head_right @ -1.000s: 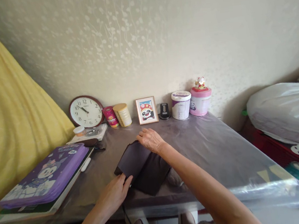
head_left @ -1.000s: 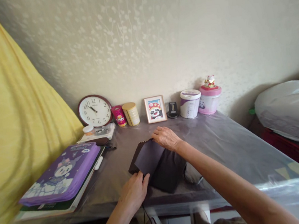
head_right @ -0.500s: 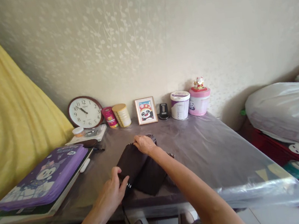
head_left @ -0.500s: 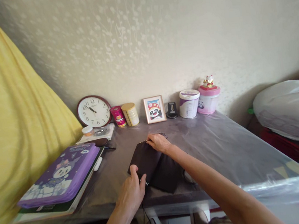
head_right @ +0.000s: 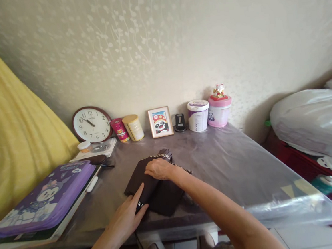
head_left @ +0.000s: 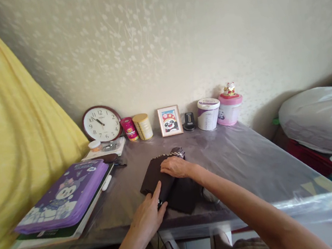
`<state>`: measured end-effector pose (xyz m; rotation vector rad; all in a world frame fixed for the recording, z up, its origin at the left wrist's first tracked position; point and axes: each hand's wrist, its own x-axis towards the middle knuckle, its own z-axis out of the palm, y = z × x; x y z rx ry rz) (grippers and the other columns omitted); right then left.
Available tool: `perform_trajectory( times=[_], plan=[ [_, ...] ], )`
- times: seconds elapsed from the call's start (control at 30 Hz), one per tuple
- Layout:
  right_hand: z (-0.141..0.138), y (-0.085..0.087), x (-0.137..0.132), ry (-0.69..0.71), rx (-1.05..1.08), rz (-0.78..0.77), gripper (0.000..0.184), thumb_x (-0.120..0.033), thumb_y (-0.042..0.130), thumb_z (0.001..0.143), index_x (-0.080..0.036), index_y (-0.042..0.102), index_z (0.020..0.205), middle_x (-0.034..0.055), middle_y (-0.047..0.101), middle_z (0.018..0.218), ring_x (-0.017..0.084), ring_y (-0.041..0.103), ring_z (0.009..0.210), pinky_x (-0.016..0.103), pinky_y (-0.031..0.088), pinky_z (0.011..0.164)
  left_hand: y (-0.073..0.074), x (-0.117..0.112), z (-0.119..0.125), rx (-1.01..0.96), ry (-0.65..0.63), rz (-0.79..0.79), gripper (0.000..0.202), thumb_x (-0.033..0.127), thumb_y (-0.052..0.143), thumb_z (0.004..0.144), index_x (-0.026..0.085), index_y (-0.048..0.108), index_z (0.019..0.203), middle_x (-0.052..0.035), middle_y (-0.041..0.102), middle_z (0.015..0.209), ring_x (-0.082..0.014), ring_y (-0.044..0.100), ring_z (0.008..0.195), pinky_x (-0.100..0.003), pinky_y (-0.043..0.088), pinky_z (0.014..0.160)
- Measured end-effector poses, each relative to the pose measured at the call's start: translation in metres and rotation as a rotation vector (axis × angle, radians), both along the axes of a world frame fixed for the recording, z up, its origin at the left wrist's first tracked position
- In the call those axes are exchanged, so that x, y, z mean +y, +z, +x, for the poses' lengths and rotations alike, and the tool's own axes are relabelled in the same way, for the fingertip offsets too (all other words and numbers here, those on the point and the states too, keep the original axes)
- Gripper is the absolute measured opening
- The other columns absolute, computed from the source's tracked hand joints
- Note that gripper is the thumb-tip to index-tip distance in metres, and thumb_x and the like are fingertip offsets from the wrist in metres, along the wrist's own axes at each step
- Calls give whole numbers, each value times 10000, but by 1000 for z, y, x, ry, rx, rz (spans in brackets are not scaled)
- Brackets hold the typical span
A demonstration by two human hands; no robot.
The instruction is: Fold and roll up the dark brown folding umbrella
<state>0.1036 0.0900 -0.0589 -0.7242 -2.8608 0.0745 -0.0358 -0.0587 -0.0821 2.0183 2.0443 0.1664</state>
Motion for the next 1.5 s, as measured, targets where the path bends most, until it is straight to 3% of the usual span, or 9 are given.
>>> perform_trajectory(
  times=[0.17,0.23,0.37,0.5,0.7,0.87,1.03,1.27,1.5],
  plan=[
    [15,8,10,-163,78,68,271,-295,386,911,-159,620,921,95,636,971,168,562,962,285,371,870,4,2,-2,-89,-11,-18,561,340,337,870,189,215,1396,-113,599,1058,-208,584,969,-276,414,807],
    [23,17,9,-166,156,-27,257,-284,381,911,-175,612,937,72,647,931,154,582,901,255,401,801,6,3,-4,-137,-14,-24,556,331,329,872,158,230,1391,-125,592,1113,-203,562,1028,-273,401,850],
    [41,26,-6,-21,158,-355,228,-261,404,893,-180,611,942,8,656,771,106,599,696,206,430,656,6,6,-8,-178,15,-43,549,334,338,865,151,265,1377,-134,554,1211,-209,522,1107,-284,384,892],
    [56,20,-27,39,-18,-453,250,-295,572,780,-197,618,1005,34,651,963,146,595,849,243,452,738,3,7,-10,-197,20,-48,558,348,342,859,154,267,1377,-137,529,1252,-218,511,1130,-302,384,902],
    [66,16,-47,33,-260,-383,688,-484,685,598,-206,511,1203,120,505,1237,300,484,1097,435,410,882,5,7,-8,-182,31,-74,562,349,339,860,146,263,1378,-133,499,1288,-219,477,1171,-300,374,926],
    [64,13,-55,30,-315,-351,838,-495,719,531,-209,442,1268,131,462,1280,322,455,1132,446,377,912,9,7,-6,-174,37,-88,561,345,334,864,142,255,1382,-142,489,1296,-229,464,1183,-313,378,925],
    [64,8,-56,26,-305,-331,793,-474,714,539,-217,465,1247,115,459,1287,317,461,1124,433,386,898,7,7,-8,-186,22,-67,565,346,342,861,144,256,1382,-145,502,1281,-226,472,1174,-308,375,929],
    [65,17,-56,67,-315,-284,532,-346,609,680,-189,521,1181,118,511,1223,284,514,1049,401,426,828,4,7,-9,-189,18,-60,571,350,339,855,140,261,1380,-150,502,1278,-236,479,1166,-320,374,929],
    [62,19,-62,122,-288,-221,472,-255,584,674,-188,536,1140,96,551,1151,247,538,976,367,433,807,6,6,-8,-192,18,-57,571,352,340,854,146,257,1380,-148,520,1258,-225,484,1160,-308,372,925]
  ],
)
